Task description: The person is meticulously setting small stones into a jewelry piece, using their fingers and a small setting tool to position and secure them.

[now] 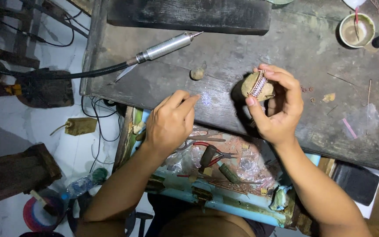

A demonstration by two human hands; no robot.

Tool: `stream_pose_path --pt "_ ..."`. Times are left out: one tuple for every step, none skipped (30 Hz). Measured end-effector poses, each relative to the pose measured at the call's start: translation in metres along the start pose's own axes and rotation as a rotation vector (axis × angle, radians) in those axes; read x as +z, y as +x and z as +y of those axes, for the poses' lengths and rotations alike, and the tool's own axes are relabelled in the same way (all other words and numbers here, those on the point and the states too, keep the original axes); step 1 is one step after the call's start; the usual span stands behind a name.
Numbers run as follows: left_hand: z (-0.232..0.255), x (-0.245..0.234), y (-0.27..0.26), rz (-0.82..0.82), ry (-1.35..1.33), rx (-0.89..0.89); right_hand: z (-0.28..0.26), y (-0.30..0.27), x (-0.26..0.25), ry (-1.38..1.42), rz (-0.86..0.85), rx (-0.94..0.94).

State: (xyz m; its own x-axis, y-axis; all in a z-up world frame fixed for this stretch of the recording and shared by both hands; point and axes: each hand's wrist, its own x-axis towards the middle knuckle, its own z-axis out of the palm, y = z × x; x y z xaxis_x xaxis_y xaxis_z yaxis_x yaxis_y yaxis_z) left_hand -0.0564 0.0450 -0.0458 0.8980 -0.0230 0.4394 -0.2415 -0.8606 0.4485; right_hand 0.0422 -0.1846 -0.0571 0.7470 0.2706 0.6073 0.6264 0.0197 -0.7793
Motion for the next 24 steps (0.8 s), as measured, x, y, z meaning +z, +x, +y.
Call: stream_pose_path --pt "-0.0001 -0.0001 0.0007 0.0 -0.001 -0.002 0.0007 0.0 -0.0001 -0.001 -0.002 0.001" --pt "-0.0001 -0.0002 0.0013 0.001 0.003 0.006 0.0012 -0.0002 -0.0002 0.005 -0.004 0.002" --pt "-0.0001 -0.0007 0.0019 0.002 0.008 0.015 0.0015 -0.0005 -0.0001 0.012 -0.005 0.002" --pt "0.0012 -0.0021 0.0031 0.001 0.008 0.014 0.0017 -0.001 0.0005 0.011 -0.006 0.003" --pt "0.0024 -0.0035 0.0047 0.005 -0.008 0.018 0.0022 -0.0013 0.001 0.021 0.001 0.01" --pt "0.004 -0.005 0.0063 0.008 -0.023 0.022 0.0023 -0.0014 0.0014 0.031 0.008 0.016" --pt "0.0038 -0.0053 0.0074 0.01 -0.023 0.025 0.0025 -0.0008 0.0014 0.03 0.009 0.013" --pt "0.0038 -0.0057 0.0086 0.009 -0.028 0.024 0.0026 -0.0001 0.0012 0.034 0.011 0.018" --pt "0.0042 -0.006 0.0086 0.006 -0.034 0.022 0.0024 -0.0007 0.001 0.039 0.013 0.025" --pt "0.0046 -0.0061 0.0084 0.006 -0.034 0.023 0.0025 -0.0019 0.0005 0.039 0.014 0.024" --pt "0.0048 -0.0062 0.0087 0.003 -0.028 0.025 0.0029 -0.0025 0.0001 0.049 0.017 0.034" --pt "0.005 -0.0062 0.0092 0.0 -0.021 0.027 0.0034 -0.003 -0.0004 0.059 0.019 0.044" --pt "0.0047 -0.0067 0.0097 0.0 -0.022 0.029 0.0034 -0.0025 -0.0005 0.058 0.021 0.043" --pt "0.0044 -0.007 0.0101 -0.006 -0.024 0.028 0.0035 -0.0022 -0.0005 0.066 0.016 0.044" --pt "0.0045 -0.0073 0.0095 -0.013 -0.025 0.024 0.0033 -0.0029 -0.0005 0.076 0.011 0.046" --pt "0.005 -0.0068 0.0087 -0.015 -0.026 0.025 0.0011 -0.0033 0.0004 0.075 0.012 0.048" --pt "0.0051 -0.0066 0.0087 -0.023 -0.027 0.02 -0.0007 -0.0024 0.0016 0.062 0.009 0.053" --pt "0.0052 -0.0067 0.0089 -0.03 -0.027 0.016 -0.0027 -0.0012 0.0028 0.049 0.005 0.058" --pt "0.0058 -0.0066 0.0096 -0.028 -0.026 0.018 -0.0022 -0.0012 0.003 0.049 0.006 0.055" --pt "0.0064 -0.0066 0.0103 -0.03 -0.024 0.013 -0.0017 -0.0013 0.0033 0.065 0.013 0.054" --pt "0.0075 -0.0067 0.0099 -0.034 -0.023 0.006 -0.0019 -0.0024 0.0034 0.08 0.02 0.057" --pt "0.0078 -0.0072 0.0096 -0.035 -0.023 0.006 -0.0023 -0.0026 0.0039 0.08 0.02 0.058" --pt "0.0078 -0.0071 0.01 -0.043 -0.023 0.004 -0.0025 -0.0024 0.004 0.078 0.019 0.058" --pt "0.0077 -0.0068 0.0105 -0.052 -0.024 0.003 -0.0025 -0.0024 0.0042 0.076 0.017 0.057"
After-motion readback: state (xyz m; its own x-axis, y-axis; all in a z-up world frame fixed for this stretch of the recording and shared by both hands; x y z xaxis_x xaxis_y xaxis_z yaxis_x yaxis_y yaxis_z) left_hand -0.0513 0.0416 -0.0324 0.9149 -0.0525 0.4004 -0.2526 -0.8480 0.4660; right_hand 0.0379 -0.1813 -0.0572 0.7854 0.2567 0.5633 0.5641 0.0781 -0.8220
